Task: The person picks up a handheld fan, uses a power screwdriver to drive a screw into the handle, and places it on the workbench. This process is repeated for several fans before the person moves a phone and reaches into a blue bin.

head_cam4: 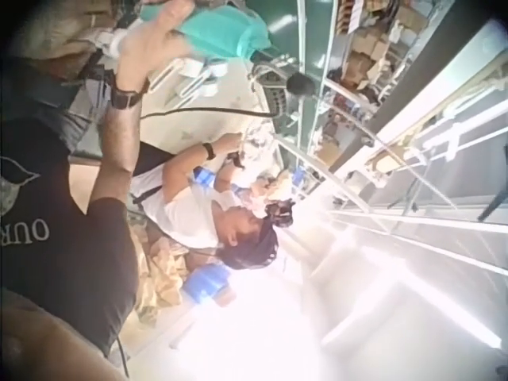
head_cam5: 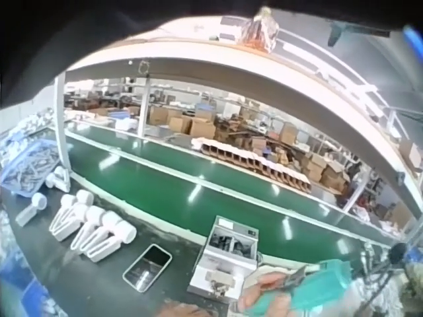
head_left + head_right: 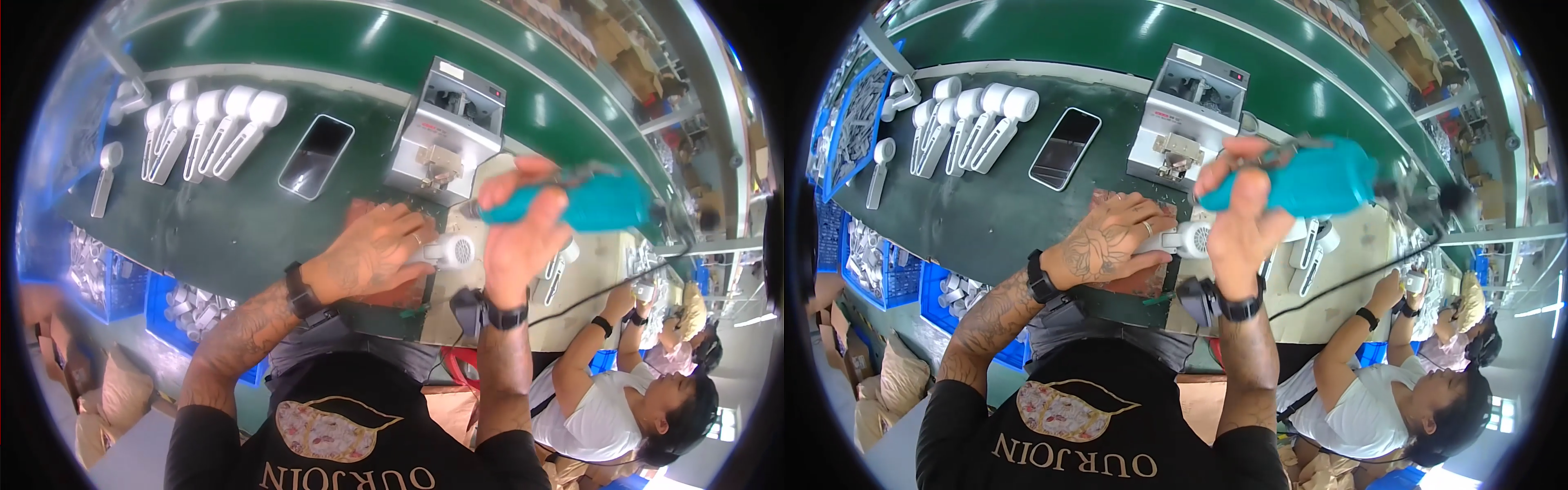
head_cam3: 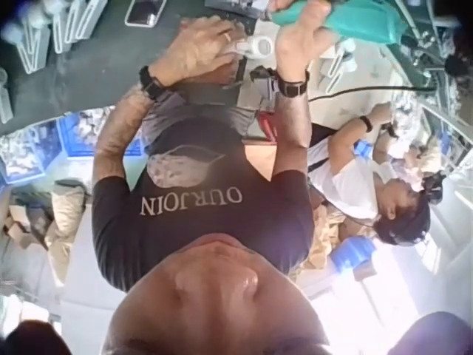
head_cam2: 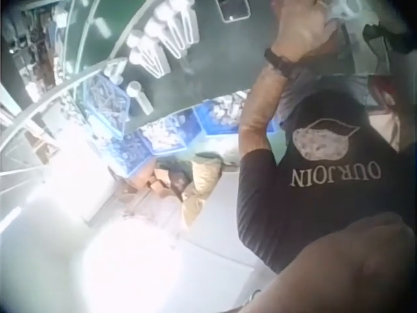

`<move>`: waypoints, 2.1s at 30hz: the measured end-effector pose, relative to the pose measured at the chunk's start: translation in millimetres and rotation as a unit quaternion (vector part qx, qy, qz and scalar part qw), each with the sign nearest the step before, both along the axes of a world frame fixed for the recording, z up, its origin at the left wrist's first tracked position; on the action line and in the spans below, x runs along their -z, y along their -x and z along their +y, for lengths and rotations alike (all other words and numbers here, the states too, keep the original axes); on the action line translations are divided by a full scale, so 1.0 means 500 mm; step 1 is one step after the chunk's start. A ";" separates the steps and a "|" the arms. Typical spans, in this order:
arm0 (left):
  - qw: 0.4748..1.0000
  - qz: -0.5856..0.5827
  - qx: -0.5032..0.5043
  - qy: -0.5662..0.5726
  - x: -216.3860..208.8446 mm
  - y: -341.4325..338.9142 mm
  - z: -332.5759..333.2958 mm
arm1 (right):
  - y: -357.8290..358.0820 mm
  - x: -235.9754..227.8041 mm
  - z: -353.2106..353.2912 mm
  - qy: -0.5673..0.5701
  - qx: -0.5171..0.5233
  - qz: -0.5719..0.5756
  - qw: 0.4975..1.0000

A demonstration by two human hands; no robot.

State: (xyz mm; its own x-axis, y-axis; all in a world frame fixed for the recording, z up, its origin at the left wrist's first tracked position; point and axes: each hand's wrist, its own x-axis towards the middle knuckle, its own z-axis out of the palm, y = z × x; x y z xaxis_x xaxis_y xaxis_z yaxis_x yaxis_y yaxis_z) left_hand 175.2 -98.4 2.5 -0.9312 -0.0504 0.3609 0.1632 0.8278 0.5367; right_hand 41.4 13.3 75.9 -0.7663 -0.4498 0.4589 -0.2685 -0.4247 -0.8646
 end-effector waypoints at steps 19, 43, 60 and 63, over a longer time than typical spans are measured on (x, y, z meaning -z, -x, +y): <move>0.999 0.011 -0.018 -0.033 0.028 0.003 -0.023 | -0.015 0.041 -0.041 -0.115 0.015 0.025 0.993; 0.999 0.049 -0.018 0.002 0.031 0.004 -0.018 | -0.016 0.104 -0.001 -0.066 -0.062 -0.027 0.996; 0.998 0.028 -0.013 -0.050 0.026 -0.004 -0.020 | 0.040 0.064 -0.110 -0.069 0.031 0.094 0.993; 0.998 0.033 -0.008 -0.046 0.027 0.001 -0.017 | 0.049 0.081 -0.104 -0.056 -0.002 0.105 0.993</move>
